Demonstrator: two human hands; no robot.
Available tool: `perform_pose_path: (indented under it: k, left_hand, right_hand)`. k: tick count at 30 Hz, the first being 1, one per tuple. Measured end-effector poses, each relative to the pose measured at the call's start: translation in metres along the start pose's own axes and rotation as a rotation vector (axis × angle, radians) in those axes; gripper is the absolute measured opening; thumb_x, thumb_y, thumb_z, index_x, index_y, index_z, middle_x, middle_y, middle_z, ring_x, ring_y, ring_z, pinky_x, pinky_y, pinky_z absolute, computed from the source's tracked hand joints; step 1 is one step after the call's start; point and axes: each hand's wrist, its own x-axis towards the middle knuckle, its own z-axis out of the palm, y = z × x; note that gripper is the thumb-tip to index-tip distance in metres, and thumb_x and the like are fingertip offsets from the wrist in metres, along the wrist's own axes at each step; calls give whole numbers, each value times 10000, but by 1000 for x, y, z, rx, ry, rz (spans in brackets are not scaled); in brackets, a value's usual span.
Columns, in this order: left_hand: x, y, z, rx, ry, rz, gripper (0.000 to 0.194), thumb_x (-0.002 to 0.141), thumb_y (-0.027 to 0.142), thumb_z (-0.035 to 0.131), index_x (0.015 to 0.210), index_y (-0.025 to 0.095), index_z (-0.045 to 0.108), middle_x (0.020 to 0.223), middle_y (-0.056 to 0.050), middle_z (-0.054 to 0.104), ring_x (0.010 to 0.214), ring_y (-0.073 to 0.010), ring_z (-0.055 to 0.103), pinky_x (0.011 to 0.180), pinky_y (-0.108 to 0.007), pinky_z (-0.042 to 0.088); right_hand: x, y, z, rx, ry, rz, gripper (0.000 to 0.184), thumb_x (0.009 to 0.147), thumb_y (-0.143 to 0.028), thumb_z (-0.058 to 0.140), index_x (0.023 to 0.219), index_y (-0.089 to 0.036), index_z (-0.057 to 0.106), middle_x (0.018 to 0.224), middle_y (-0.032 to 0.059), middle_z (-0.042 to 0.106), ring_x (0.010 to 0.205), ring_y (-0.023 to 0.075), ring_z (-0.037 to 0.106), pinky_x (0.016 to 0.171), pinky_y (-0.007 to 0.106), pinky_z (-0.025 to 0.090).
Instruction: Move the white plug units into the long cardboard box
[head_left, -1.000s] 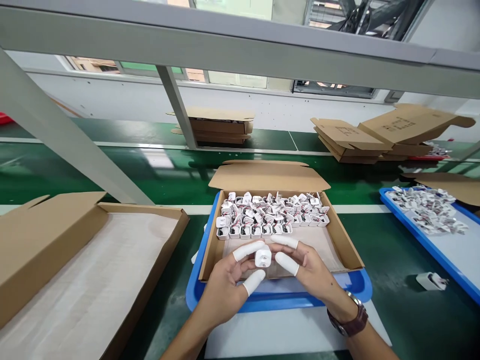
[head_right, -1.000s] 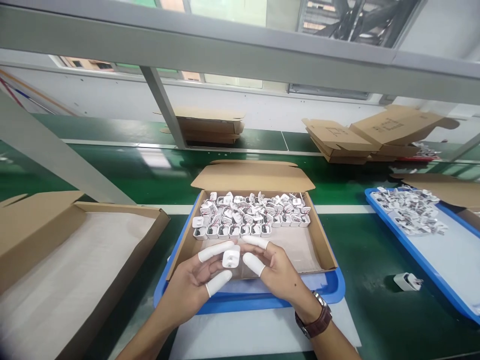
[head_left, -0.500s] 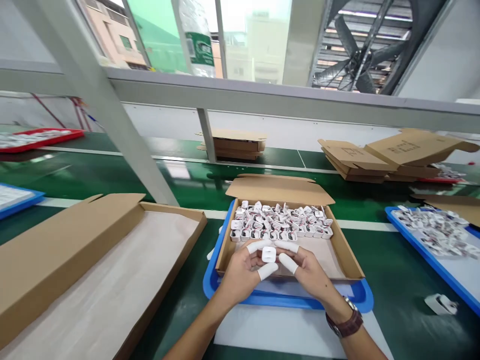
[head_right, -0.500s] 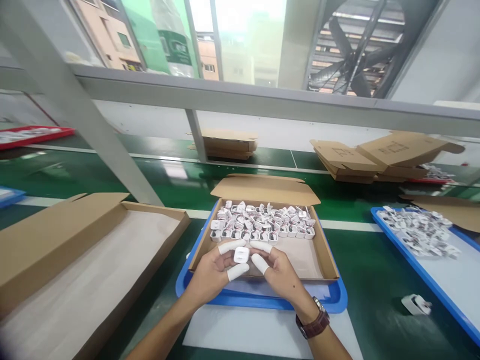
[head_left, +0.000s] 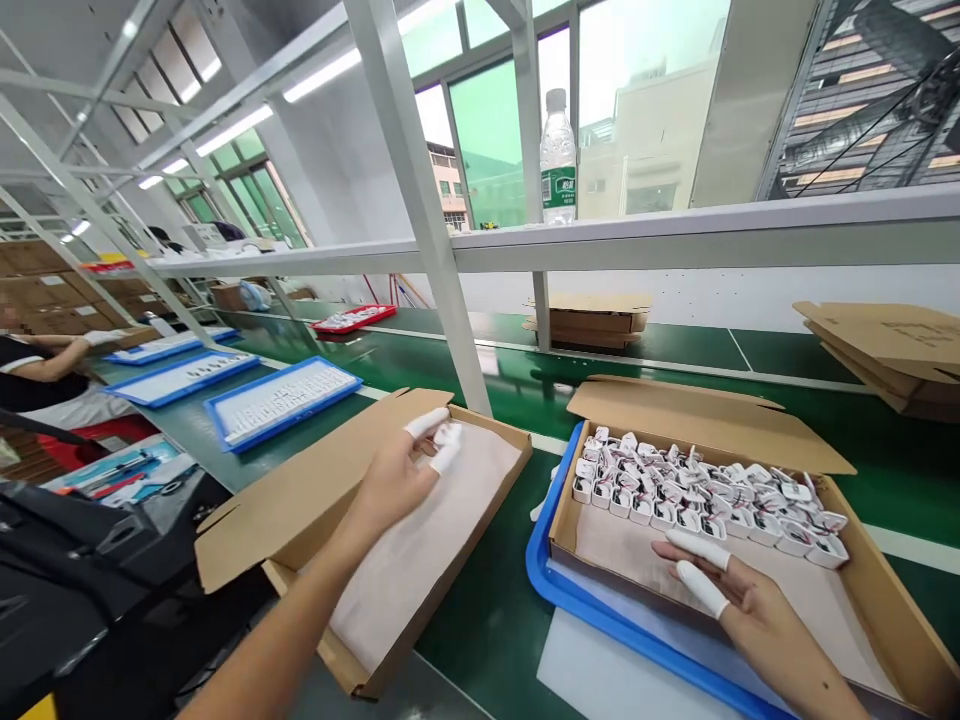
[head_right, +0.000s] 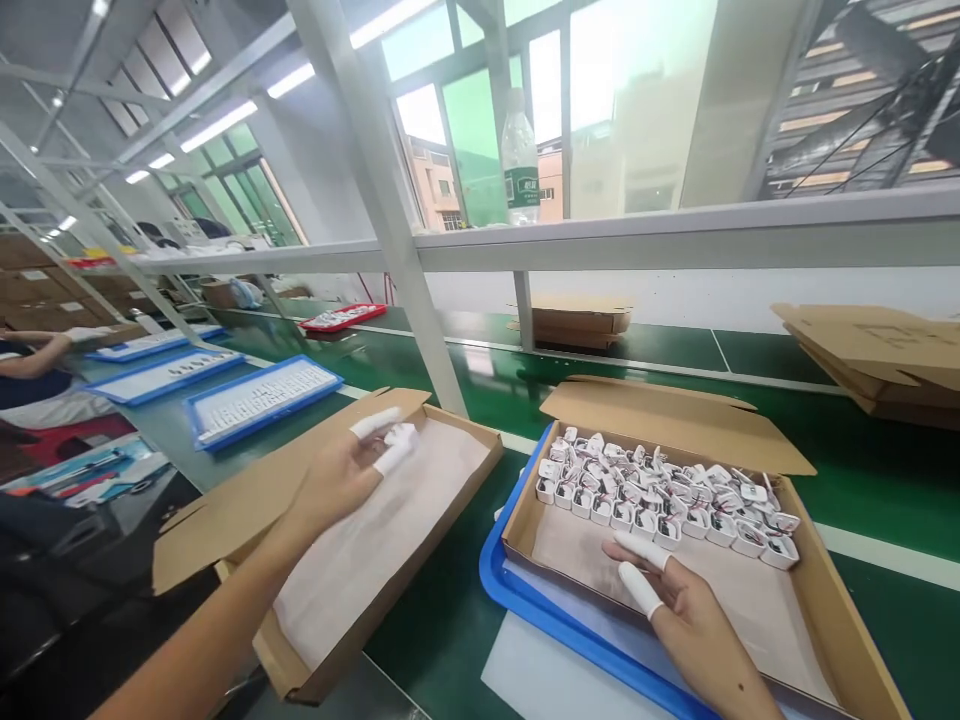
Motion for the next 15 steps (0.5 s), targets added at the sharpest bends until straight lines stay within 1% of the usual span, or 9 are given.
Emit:
perform_pose_path:
  k: [1, 3, 5, 7, 10, 12, 15]
  left_hand:
    - [17, -15, 0, 36, 0, -35, 584, 897, 449, 619, 1407, 174, 541, 1179, -78, 728, 1054, -259, 687, 948, -376, 547]
    - [49, -44, 9, 87, -6, -79, 595, 929, 422, 599, 1430, 118, 491, 1085, -91, 746, 995, -258, 701, 922, -390, 552]
    - [74, -69, 27, 134, -32, -105, 482, 950, 359, 617, 1355, 107, 547, 1072, -98, 736, 979, -251, 703, 916, -410, 557]
    - [93, -90, 49, 172, -71, -108, 360, 966, 333, 638, 1267, 139, 604, 1132, -92, 703, 978, -235, 698, 887, -441, 576]
    - [114, -114, 76, 220, -99, -87, 335, 971, 329, 641, 1257, 157, 613, 1227, -100, 660, 1037, -244, 679, 887, -457, 584]
    - [123, -126, 89, 246, -98, -65, 355, 972, 326, 639, 1284, 161, 600, 1276, -110, 640, 1085, -257, 664, 913, -473, 575]
    - [132, -137, 102, 287, -94, -46, 368, 974, 326, 636, 1302, 166, 590, 1301, -114, 627, 1108, -265, 656, 925, -483, 570]
  right_hand:
    - [0, -1, 0, 2, -17, 1, 498, 827, -585, 677, 1199, -265, 763, 1356, 84, 691, 1406, 332, 507, 1210, 487, 300]
    - [0, -2, 0, 1, -40, -1, 487, 818, -558, 692, 1192, -256, 769, 1351, 87, 691, 1406, 340, 502, 1204, 482, 301]
    - [1, -1, 1, -1, -35, -10, 485, 804, -546, 704, 1181, -250, 777, 1332, 87, 701, 1398, 351, 507, 1197, 485, 304]
    - [1, 2, 0, -6, -19, -16, 480, 804, -535, 701, 1182, -251, 779, 1325, 82, 703, 1388, 354, 516, 1188, 483, 314]
    - [3, 5, -1, -51, -30, 2, 479, 772, -492, 723, 1186, -258, 783, 1337, 68, 692, 1365, 361, 542, 1174, 485, 322]
    - [4, 5, -3, -71, -40, 26, 494, 723, -450, 735, 1178, -267, 789, 1331, 53, 694, 1351, 367, 556, 1164, 481, 342]
    - [5, 6, -4, -57, -43, 72, 500, 652, -390, 715, 1134, -293, 809, 1301, 26, 706, 1307, 379, 593, 1106, 447, 464]
